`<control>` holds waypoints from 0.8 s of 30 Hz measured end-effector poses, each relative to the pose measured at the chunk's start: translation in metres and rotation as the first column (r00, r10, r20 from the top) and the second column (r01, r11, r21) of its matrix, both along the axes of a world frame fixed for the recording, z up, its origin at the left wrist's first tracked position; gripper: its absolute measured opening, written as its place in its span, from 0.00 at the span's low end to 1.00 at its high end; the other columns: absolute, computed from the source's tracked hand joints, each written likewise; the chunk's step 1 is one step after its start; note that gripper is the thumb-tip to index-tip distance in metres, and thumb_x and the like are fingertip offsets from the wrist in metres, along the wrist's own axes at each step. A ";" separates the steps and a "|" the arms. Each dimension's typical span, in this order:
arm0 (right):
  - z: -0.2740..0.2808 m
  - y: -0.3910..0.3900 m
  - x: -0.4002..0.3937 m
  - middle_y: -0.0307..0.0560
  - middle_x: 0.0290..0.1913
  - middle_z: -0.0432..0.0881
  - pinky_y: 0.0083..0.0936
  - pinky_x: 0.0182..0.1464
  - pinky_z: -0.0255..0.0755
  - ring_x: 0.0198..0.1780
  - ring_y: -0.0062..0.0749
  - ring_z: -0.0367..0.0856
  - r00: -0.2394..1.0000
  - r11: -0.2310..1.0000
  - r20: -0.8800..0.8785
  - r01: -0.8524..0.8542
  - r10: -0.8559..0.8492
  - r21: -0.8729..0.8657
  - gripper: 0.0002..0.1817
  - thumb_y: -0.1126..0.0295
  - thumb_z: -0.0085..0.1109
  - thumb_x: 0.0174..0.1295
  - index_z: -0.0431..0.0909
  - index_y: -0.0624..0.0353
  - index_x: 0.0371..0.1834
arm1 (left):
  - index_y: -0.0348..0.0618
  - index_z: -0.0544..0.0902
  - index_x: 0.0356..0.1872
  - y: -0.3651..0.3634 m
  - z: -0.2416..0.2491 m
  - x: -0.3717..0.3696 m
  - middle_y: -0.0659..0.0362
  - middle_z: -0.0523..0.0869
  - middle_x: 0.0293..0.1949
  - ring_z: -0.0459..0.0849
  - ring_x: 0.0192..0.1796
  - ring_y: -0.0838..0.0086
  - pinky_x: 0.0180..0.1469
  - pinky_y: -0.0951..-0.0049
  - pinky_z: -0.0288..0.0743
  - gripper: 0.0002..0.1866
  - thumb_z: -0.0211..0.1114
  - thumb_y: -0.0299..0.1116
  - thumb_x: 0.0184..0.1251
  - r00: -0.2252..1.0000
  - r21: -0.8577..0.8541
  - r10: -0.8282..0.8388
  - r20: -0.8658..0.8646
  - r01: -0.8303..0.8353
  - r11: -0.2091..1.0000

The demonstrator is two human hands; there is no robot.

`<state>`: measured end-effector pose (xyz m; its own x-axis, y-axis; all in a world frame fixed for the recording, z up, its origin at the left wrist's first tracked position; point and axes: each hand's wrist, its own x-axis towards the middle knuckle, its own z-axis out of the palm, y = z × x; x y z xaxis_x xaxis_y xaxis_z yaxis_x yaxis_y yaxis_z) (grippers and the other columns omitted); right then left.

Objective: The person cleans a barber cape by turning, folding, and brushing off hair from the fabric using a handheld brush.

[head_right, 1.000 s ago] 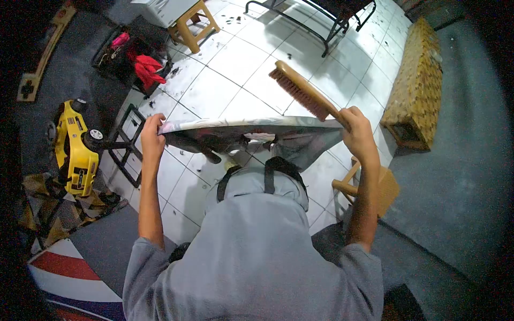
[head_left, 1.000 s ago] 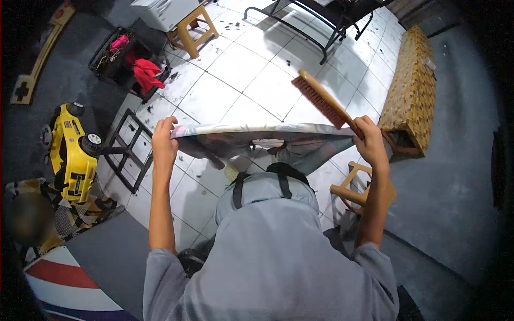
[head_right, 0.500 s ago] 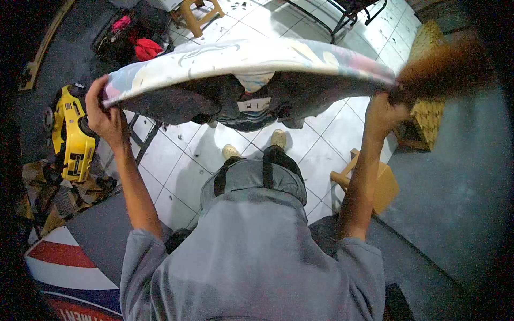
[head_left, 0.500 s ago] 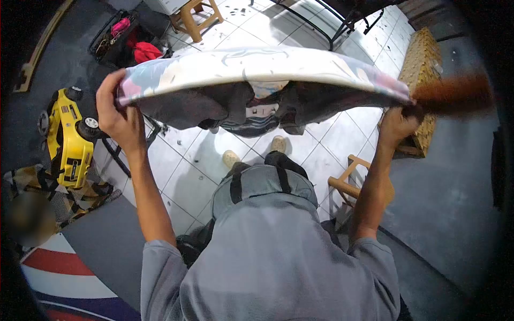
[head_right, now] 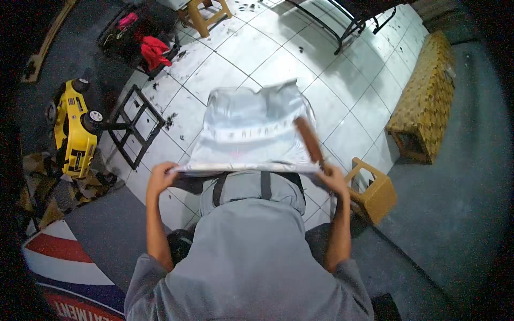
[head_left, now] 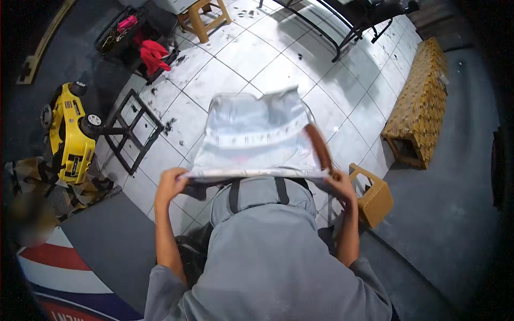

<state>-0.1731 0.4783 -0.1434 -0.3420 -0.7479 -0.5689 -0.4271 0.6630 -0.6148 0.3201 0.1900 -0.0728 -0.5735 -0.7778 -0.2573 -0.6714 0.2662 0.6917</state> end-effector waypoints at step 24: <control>0.172 -0.153 0.145 0.40 0.26 0.73 0.19 0.28 0.65 0.26 0.20 0.71 0.915 0.755 0.355 0.368 -0.190 -0.543 0.11 0.69 0.60 0.57 0.77 0.65 0.39 | 0.38 0.73 0.46 0.065 0.093 -0.241 0.61 0.80 0.37 0.78 0.34 0.81 0.35 0.82 0.73 0.10 0.56 0.29 0.66 0.576 0.897 0.720 -0.387 0.055 0.439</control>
<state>-0.0277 0.3257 0.0284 -0.4938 -0.8568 -0.1484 -0.0455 0.1959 -0.9796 0.0790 0.2554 0.0202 -0.5829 -0.6157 -0.5302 0.1918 -0.7384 0.6465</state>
